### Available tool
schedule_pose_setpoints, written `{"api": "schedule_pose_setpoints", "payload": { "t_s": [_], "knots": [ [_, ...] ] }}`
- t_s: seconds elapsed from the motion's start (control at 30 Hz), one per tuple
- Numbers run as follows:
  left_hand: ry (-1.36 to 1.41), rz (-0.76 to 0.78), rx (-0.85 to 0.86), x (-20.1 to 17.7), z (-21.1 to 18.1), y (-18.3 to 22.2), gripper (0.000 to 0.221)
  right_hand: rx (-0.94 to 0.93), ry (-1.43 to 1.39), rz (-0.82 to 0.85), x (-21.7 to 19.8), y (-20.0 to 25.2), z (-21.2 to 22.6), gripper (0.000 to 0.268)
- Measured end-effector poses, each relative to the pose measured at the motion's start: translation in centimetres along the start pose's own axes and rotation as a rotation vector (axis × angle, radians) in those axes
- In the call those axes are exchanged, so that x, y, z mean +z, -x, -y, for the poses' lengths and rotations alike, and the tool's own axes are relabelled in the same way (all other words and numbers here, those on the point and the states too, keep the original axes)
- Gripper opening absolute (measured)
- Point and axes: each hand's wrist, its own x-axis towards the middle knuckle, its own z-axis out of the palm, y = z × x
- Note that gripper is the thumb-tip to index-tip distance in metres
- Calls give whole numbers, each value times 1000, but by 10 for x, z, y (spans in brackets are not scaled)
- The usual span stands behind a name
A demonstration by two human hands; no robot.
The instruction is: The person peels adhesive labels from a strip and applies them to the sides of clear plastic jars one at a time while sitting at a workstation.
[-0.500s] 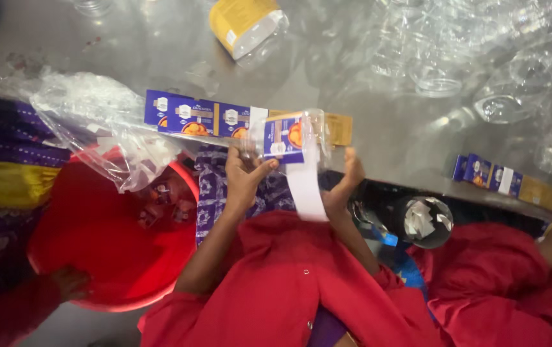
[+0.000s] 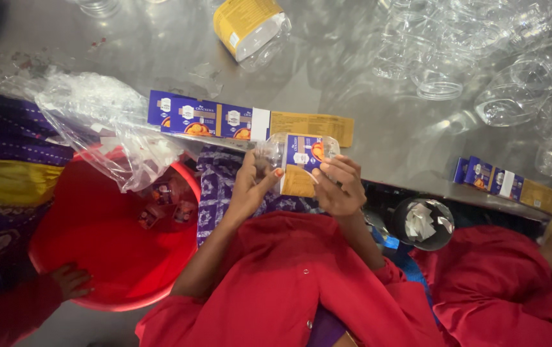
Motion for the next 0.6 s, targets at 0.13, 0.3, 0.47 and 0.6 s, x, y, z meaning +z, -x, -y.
{"api": "schedule_pose_setpoints", "payload": {
  "t_s": [0.13, 0.3, 0.47, 0.6],
  "knots": [
    [-228, -56, 120, 5, -13, 1, 40, 94, -46, 0, -3, 2, 5, 20],
    [-466, -115, 249, 7, -22, 2, 53, 372, -131, -109, 4, 13, 1, 26],
    [-101, 137, 400, -27, -63, -68, 39, 687, -456, -234, 4, 39, -17, 27],
    [-125, 43, 119, -111, -113, -188, 39, 846, -493, -257, -4, 65, -36, 20]
  ]
}}
